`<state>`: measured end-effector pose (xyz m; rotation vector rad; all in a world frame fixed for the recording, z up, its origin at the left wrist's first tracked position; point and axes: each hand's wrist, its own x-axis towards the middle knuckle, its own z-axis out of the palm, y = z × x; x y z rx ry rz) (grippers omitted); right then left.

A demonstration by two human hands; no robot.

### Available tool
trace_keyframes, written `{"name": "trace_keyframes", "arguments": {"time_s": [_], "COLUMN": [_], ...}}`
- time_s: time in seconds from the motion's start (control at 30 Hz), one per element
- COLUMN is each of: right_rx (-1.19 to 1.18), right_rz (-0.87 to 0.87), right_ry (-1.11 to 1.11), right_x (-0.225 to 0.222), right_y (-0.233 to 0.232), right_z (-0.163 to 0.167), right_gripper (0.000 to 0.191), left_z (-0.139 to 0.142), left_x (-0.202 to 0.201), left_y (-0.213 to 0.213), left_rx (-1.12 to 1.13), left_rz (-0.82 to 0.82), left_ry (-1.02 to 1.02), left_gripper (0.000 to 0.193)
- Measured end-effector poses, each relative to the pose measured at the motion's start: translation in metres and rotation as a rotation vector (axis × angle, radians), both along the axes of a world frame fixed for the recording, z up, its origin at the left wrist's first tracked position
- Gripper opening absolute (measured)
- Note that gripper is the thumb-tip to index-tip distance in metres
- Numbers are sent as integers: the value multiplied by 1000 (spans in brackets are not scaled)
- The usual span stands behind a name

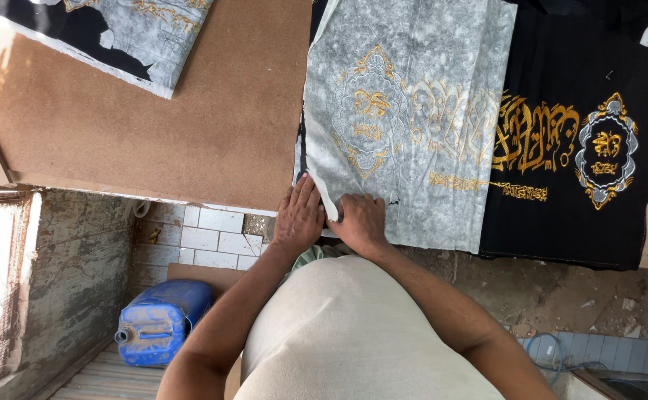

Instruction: The person peels a white paper-like backing from black fabric pieces with gold embroidery on a workbench. They repeatedly lift the backing, pull it off in sections, and place the removed pieces into a red basket. The person handles multiple fabric pieces one at a time, smoothing and repositioning them as needed.

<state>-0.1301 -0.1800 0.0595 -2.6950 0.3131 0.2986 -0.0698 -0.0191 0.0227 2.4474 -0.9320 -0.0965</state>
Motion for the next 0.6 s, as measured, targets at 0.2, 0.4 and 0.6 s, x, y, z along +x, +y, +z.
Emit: {"name": "trace_keyframes", "arguments": {"time_s": [0.2, 0.4, 0.6], "right_rx": [72, -114, -72], "right_rz": [-56, -277, -361], "right_ry": [90, -22, -91], "right_x": [-4, 7, 4], "right_y": [-9, -51, -94], "right_z": [-24, -21, 28], "right_gripper": [6, 10, 38], "left_z": [-9, -1, 13], "left_x": [-1, -3, -2], "left_y": [9, 7, 4], "left_rx": [192, 169, 183], "left_rz": [-32, -14, -19], "left_ry": [-65, -119, -119], "left_gripper": [60, 62, 64]}}
